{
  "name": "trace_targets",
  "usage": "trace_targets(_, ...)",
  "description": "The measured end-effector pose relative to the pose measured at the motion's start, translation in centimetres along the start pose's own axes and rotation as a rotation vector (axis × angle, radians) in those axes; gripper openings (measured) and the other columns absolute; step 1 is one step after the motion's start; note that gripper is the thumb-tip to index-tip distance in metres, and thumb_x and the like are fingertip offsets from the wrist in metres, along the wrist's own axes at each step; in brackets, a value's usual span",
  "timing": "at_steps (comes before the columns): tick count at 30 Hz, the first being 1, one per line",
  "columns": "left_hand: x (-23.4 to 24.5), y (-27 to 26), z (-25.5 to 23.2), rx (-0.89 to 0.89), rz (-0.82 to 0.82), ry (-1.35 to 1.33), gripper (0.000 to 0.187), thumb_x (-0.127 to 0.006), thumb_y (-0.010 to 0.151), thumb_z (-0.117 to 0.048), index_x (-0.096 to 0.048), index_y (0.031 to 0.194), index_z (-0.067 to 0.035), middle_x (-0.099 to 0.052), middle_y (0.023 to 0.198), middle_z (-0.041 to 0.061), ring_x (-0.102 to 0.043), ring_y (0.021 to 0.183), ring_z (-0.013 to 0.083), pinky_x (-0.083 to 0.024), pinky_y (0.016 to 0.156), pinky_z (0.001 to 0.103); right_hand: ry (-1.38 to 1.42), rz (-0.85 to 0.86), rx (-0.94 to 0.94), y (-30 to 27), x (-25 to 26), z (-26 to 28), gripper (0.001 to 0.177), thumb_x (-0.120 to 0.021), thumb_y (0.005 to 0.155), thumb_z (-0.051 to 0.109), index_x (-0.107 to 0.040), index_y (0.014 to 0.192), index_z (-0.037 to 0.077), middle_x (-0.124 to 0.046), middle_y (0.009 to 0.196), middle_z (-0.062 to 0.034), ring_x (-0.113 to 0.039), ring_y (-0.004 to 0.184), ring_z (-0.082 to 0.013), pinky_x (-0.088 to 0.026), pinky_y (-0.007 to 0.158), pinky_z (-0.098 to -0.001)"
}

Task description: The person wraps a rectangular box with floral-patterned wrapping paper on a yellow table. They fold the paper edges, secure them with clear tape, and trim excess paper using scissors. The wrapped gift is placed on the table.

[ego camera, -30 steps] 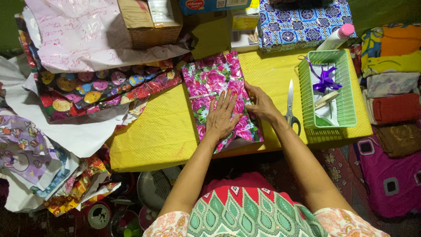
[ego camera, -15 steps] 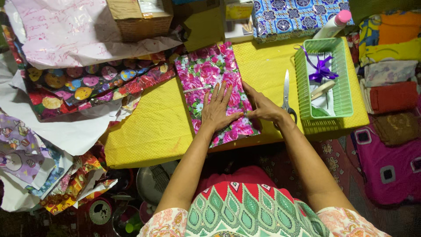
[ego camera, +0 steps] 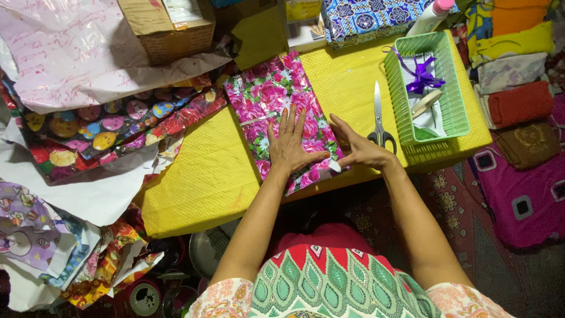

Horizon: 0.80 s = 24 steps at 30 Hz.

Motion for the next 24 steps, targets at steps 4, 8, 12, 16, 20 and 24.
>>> trace_targets(4, 0.0, 0.1, 0.0, -0.015, 0.01, 0.027, 0.151, -0.064, 0.047, -0.1, -0.004, 0.164, -0.026, 0.005, 0.172, 0.003, 0.005, 0.158, 0.0221, 0.001, 0.123, 0.064, 0.18, -0.151, -0.128, -1.5, 0.9, -2.5, 0.109, -0.084, 0.074, 0.023, -0.022, 0.163, 0.013, -0.03, 0.166, -0.0159, -0.03, 0.152, -0.0266, -0.027, 0.122, -0.0409)
trace_targets(8, -0.2, 0.1, 0.0, -0.036, 0.016, 0.059, 0.157, -0.065, 0.045, -0.101, -0.003, 0.164, -0.02, 0.005, 0.172, 0.008, 0.008, 0.158, 0.0267, 0.003, 0.122, 0.067, 0.146, -0.281, -0.103, 0.0, 0.8, -5.4, 0.083, -0.081, 0.083, 0.024, -0.043, 0.154, 0.004, -0.053, 0.152, -0.0171, -0.052, 0.139, -0.0275, -0.041, 0.117, -0.0393)
trace_targets(12, -0.2, 0.0, -0.2, -0.044, 0.014, 0.022, 0.158, -0.066, 0.046, -0.099, -0.003, 0.165, -0.016, 0.005, 0.172, 0.01, 0.009, 0.158, 0.029, 0.002, 0.12, 0.069, 0.033, -0.387, -0.03, 1.0, 0.7, -6.7, 0.075, -0.08, 0.082, 0.017, -0.048, 0.147, 0.0, -0.059, 0.143, -0.0146, -0.059, 0.13, -0.0245, -0.05, 0.108, -0.0369)
trace_targets(16, -0.2, 0.1, -0.2, -0.053, -0.002, 0.017, 0.157, -0.066, 0.047, -0.099, -0.003, 0.165, -0.016, 0.004, 0.172, 0.011, 0.008, 0.158, 0.0294, 0.002, 0.12, 0.07, -0.116, -0.446, -0.105, 1.4, 1.2, -6.2, 0.066, -0.081, 0.079, 0.013, -0.055, 0.139, 0.001, -0.065, 0.134, -0.0141, -0.065, 0.12, -0.0249, -0.053, 0.101, -0.0375)
trace_targets(20, -0.5, 0.2, 0.0, -0.064, -0.01, 0.008, 0.159, -0.064, 0.046, -0.101, -0.003, 0.165, -0.016, 0.005, 0.173, 0.01, 0.008, 0.158, 0.0292, 0.002, 0.12, 0.069, -0.237, -0.538, -0.212, 2.1, 1.3, -4.5, 0.055, -0.084, 0.08, 0.015, -0.063, 0.129, 0.002, -0.073, 0.121, -0.0149, -0.071, 0.106, -0.0252, -0.058, 0.093, -0.0384)
trace_targets(24, -1.2, 0.5, 0.4, -0.095, 0.051, 0.047, 0.16, -0.061, 0.042, -0.103, -0.003, 0.164, -0.019, 0.006, 0.172, 0.009, 0.009, 0.157, 0.0284, 0.004, 0.119, 0.069, -0.197, -0.503, -0.424, 1.6, 0.5, -4.1, 0.054, -0.08, 0.079, 0.018, -0.063, 0.129, 0.008, -0.073, 0.115, -0.0142, -0.072, 0.099, -0.0255, -0.059, 0.088, -0.0419)
Point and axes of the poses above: each hand's wrist, its own y-axis towards the middle knuckle, its own x-axis out of the back of the hand, z = x × y, the point moved 6 cm from there along y, towards the middle knuckle
